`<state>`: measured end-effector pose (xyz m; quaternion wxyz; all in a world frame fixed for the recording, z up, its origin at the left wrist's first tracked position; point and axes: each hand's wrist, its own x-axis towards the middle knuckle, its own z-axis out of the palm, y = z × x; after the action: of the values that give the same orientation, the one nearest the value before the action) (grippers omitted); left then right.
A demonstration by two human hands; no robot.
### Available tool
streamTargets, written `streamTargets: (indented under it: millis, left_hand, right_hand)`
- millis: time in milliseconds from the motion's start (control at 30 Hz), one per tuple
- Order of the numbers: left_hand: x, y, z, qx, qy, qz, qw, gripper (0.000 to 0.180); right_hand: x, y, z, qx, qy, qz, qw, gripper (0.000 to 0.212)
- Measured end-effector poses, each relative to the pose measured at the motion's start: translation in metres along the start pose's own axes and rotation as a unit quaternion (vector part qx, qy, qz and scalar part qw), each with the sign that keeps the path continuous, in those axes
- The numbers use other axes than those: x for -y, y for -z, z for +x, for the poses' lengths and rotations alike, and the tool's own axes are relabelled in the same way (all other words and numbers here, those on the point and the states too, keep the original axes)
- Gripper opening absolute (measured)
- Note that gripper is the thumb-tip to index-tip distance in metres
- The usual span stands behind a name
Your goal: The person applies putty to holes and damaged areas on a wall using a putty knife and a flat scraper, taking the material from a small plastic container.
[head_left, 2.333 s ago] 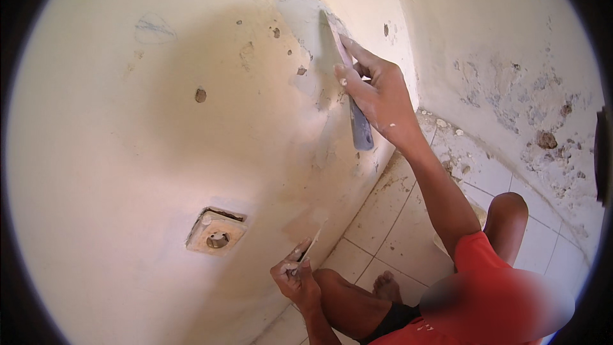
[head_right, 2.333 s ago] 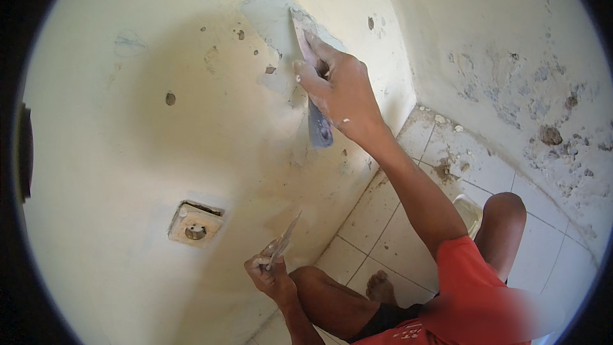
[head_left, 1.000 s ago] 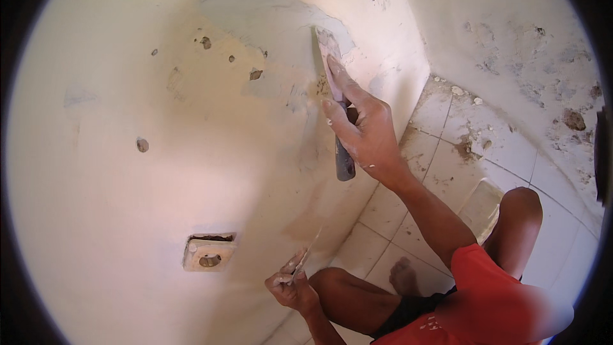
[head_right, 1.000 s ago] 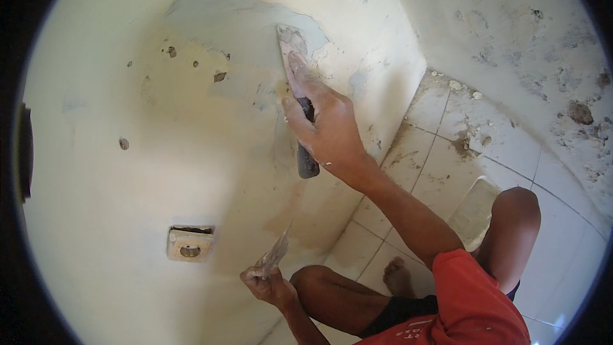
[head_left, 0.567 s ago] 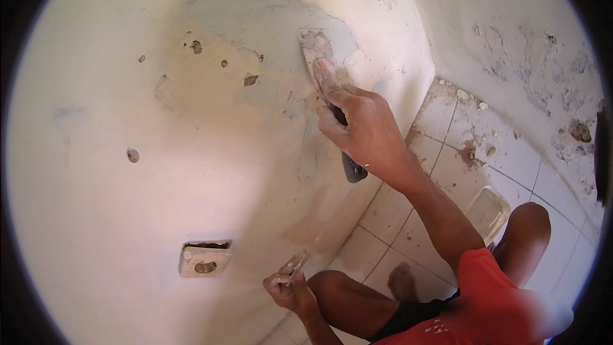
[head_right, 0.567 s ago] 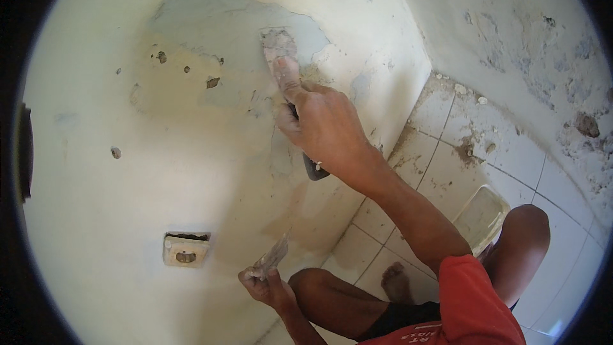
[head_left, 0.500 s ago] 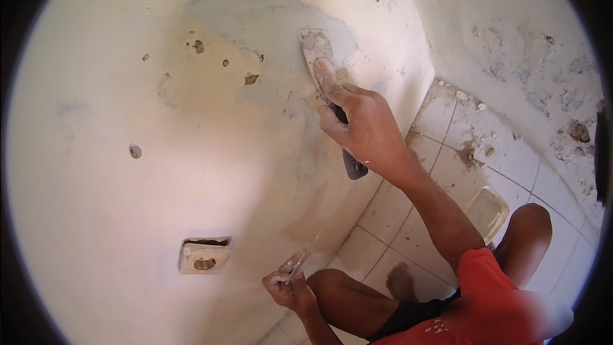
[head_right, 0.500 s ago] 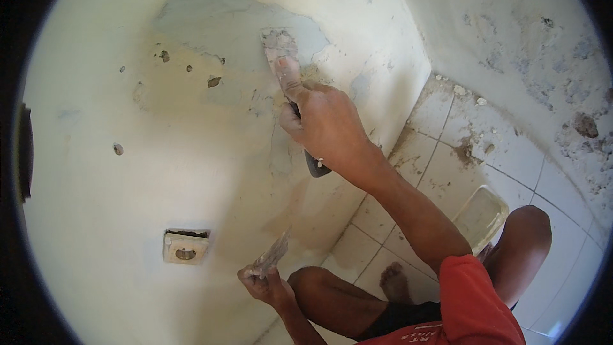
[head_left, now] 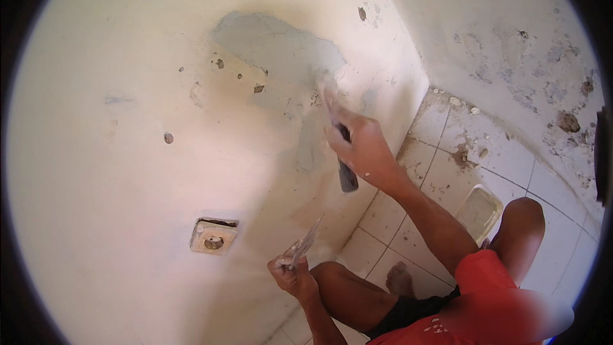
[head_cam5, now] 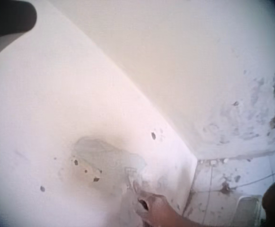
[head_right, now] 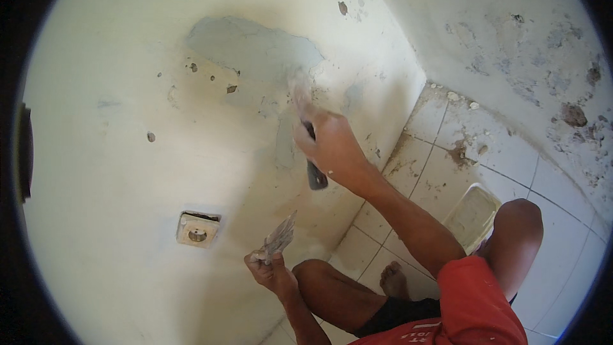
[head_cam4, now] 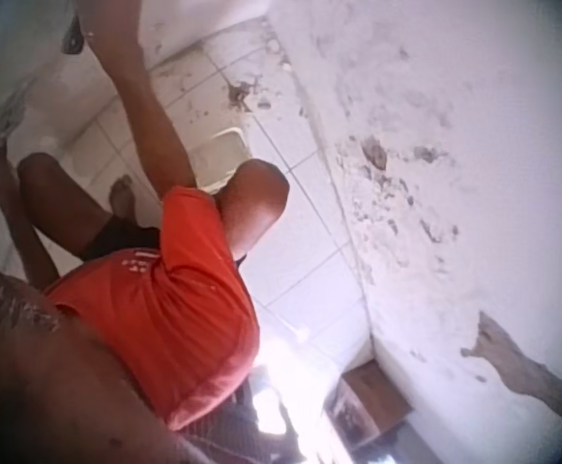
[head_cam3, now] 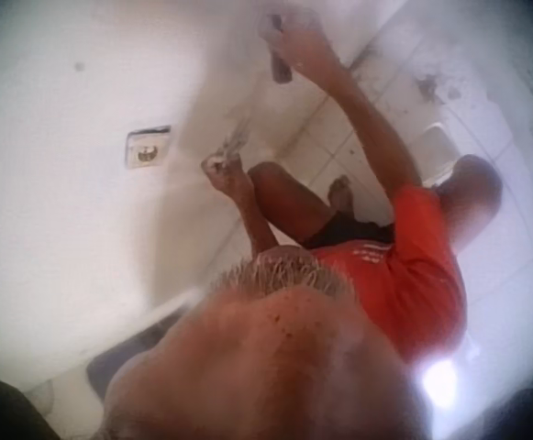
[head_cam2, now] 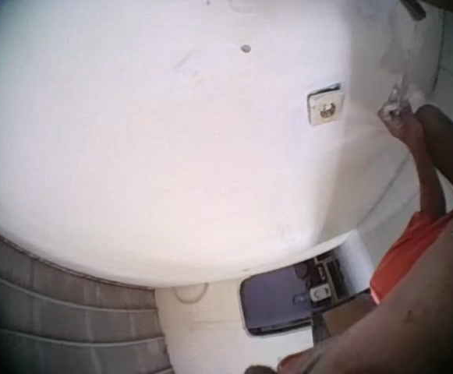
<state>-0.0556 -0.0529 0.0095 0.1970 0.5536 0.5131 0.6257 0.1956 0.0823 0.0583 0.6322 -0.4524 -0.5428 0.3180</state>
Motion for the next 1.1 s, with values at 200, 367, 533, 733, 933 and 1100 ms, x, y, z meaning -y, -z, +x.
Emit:
streamTargets:
  millis: [200, 367, 533, 733, 933, 1100]
  left_hand:
    - [-0.005, -0.001, -0.001, 0.021, -0.021, 0.02, 0.999, 0.029]
    - [0.002, 0.01, 0.006, 0.011, -0.021, -0.003, 1.0, 0.029]
    - [-0.001, 0.0, 0.008, -0.014, 0.013, -0.007, 1.0, 0.028]
    - [-0.001, 0.004, 0.004, -0.004, 0.002, -0.02, 1.0, 0.029]
    - [-0.001, 0.007, 0.004, 0.003, 0.019, -0.008, 1.0, 0.03]
    - [-0.002, 0.006, 0.005, 0.01, 0.013, -0.015, 1.0, 0.03]
  right_hand:
    - [0.007, -0.018, 0.042, -0.08, -0.035, 0.039, 0.995, 0.04]
    - [-0.014, -0.061, 0.029, -0.092, 0.092, -0.066, 0.989, 0.046]
    - [-0.017, -0.044, 0.0, -0.024, 0.029, -0.059, 0.998, 0.044]
    - [0.01, -0.02, 0.009, -0.049, 0.026, -0.004, 0.998, 0.06]
    - [0.027, -0.021, 0.047, -0.102, 0.091, -0.029, 0.99, 0.062]
    - [0.027, -0.041, 0.06, -0.12, 0.134, -0.019, 0.984, 0.059]
